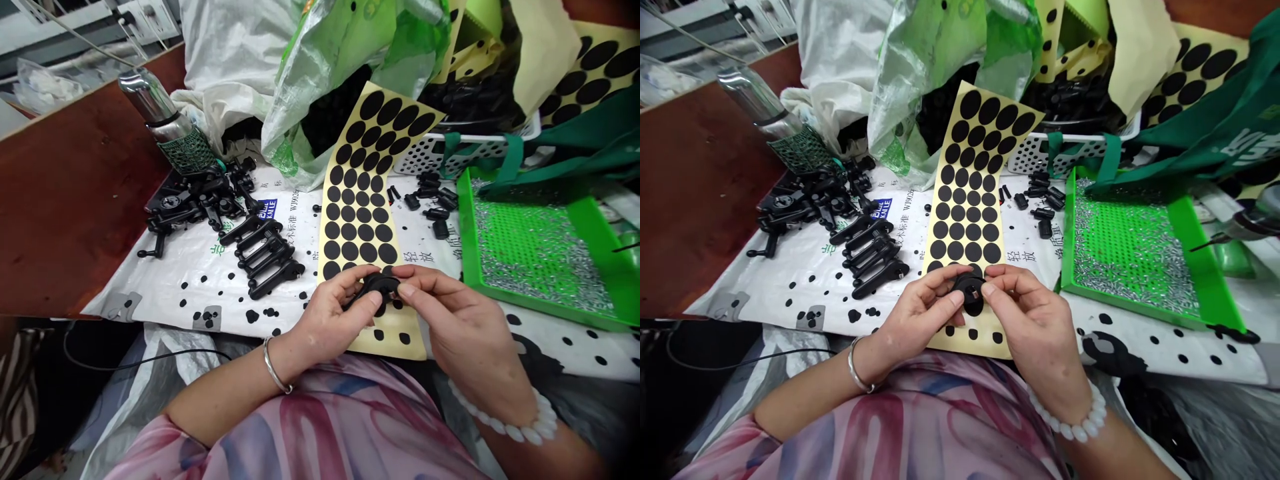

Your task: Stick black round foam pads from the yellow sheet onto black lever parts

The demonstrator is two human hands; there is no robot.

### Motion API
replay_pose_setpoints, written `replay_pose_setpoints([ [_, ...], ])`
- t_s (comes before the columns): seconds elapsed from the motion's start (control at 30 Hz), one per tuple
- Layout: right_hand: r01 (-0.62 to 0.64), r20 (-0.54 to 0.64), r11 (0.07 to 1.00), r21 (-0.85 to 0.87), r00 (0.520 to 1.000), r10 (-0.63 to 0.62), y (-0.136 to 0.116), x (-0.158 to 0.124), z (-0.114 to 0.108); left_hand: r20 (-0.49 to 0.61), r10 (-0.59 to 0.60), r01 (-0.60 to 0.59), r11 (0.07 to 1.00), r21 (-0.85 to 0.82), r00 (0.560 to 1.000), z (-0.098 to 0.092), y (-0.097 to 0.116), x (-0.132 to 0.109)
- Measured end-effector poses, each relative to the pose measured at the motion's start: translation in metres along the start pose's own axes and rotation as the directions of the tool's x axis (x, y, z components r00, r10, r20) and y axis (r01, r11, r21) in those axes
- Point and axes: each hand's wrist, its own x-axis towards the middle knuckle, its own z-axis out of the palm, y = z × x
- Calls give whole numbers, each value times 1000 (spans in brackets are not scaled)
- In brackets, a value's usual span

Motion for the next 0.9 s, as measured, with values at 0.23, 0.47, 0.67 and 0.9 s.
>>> replay_pose_setpoints([
  [0.23,223,-34,949,-224,971,-237,-2,-1,6,-10,-19,19,1000,-6,1000,-1,0,0],
  [0.47,426,-20,746,-512,862,-506,-3,2,6,-51,-38,38,999,0,998,-3,3,1],
  [0.67,102,80,988,-115,992,-93,-16,13,2,4,-73,74,994,-79,997,-6,6,5],
  [0.9,49,211,993,-107,977,-26,-13,21,11,-16,-56,54,995,-84,998,-9,2,6],
])
